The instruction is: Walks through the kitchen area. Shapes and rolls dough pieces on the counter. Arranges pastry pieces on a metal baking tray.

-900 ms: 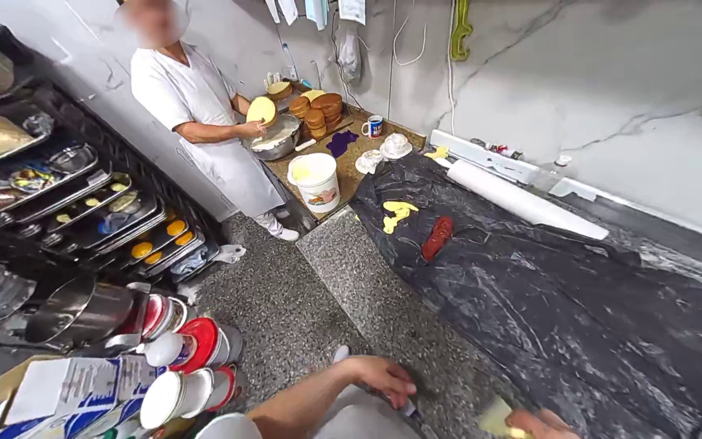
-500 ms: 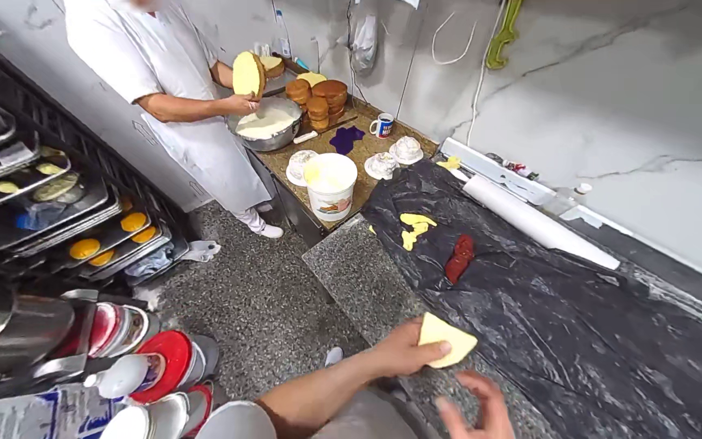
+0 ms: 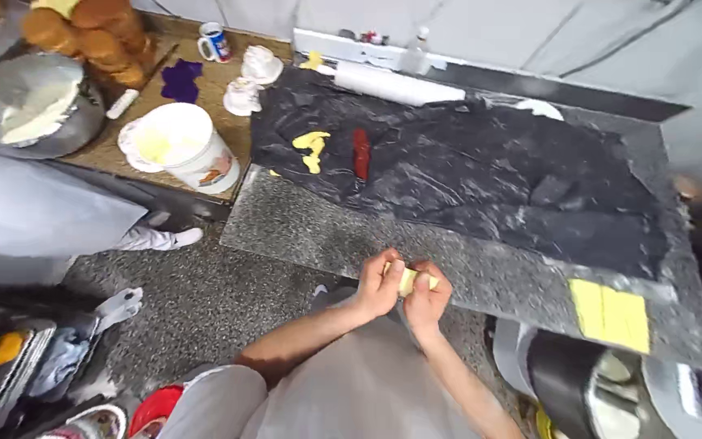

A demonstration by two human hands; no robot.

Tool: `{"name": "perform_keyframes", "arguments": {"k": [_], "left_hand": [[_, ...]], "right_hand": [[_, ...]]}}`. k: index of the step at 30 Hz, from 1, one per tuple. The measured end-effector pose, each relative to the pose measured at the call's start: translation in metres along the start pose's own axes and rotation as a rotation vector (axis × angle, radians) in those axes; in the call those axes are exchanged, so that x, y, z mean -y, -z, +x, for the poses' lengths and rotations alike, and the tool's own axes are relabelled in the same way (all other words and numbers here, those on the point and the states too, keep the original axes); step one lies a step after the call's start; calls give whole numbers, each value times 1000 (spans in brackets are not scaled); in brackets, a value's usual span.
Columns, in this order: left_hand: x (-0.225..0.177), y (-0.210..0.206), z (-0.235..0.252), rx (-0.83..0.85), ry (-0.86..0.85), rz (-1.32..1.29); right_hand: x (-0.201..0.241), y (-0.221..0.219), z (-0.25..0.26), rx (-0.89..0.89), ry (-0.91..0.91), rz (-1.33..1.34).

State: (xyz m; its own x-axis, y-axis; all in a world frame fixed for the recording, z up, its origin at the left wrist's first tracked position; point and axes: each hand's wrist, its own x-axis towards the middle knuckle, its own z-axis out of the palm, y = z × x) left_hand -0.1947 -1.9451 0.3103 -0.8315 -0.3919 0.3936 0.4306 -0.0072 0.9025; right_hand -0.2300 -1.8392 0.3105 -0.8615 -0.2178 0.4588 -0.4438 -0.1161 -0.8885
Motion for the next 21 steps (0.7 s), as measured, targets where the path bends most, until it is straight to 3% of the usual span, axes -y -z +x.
{"name": "perform_keyframes", "arguments": {"k": [5, 9, 12, 14, 16, 18, 19, 21], "left_hand": [[20, -52, -4, -6, -59, 136], [22, -81, -1, -79, 237, 87], [20, -97, 8, -61, 496, -91], [18, -102, 27, 119, 674, -277], [35, -101, 48, 413, 805, -390], [77, -84, 78, 708, 780, -135], [104, -70, 93, 761, 794, 26], [156, -33, 119, 698, 816, 260]], "right_hand": [[0, 52, -12, -139, 51, -134], [-3, 88, -22, -403, -90, -47], [12, 103, -31, -513, -41, -27], [28, 106, -28, -469, 57, -104], [37, 98, -24, -348, 92, -213], [16, 83, -15, -186, 21, -351], [-3, 76, -13, -71, -59, -418], [-50, 68, -17, 87, -237, -561]]}}
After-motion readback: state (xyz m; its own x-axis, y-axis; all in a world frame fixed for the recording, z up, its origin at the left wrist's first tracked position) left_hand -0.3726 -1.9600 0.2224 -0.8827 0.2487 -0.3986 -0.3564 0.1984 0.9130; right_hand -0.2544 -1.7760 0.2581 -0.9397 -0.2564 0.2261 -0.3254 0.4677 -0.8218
